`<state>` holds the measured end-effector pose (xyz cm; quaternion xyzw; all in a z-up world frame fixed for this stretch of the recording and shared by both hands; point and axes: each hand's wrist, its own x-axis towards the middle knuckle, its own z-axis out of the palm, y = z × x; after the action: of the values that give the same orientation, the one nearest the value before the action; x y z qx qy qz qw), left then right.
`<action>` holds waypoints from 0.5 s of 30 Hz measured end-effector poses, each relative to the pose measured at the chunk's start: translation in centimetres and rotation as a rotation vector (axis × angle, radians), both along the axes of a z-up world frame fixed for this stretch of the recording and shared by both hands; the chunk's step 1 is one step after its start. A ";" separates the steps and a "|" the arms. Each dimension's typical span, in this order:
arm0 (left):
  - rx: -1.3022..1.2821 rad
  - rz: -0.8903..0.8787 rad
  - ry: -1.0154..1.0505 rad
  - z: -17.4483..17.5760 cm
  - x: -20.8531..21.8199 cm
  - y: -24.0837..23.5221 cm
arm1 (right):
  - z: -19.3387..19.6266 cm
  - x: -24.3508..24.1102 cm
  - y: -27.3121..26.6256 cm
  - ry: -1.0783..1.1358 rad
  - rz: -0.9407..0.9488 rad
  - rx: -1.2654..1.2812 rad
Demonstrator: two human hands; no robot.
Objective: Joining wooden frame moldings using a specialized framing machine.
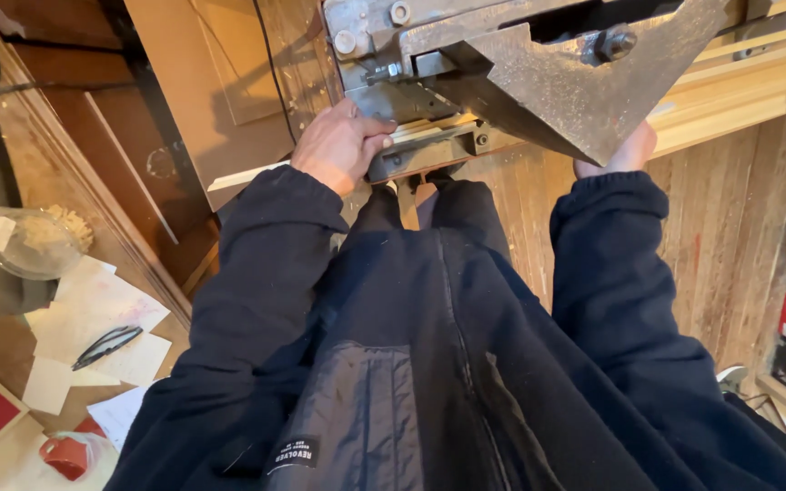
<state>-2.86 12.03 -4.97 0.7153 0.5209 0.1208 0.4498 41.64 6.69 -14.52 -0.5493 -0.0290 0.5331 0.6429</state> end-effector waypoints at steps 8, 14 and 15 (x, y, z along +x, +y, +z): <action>0.057 -0.008 0.047 -0.4 0.2 -0.1 | -5.6 5.6 0.4 -0.288 0.126 -0.182; 0.041 -0.025 0.054 -0.4 0.3 0.0 | -4.4 4.7 0.7 -0.293 0.143 -0.168; 0.011 -0.021 0.057 -0.1 0.4 -0.1 | -4.4 4.7 0.6 -0.324 0.157 -0.172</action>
<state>-2.50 11.88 -5.02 0.7264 0.5251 0.0985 0.4323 46.34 7.27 -18.92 -0.6770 -0.1293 0.4866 0.5368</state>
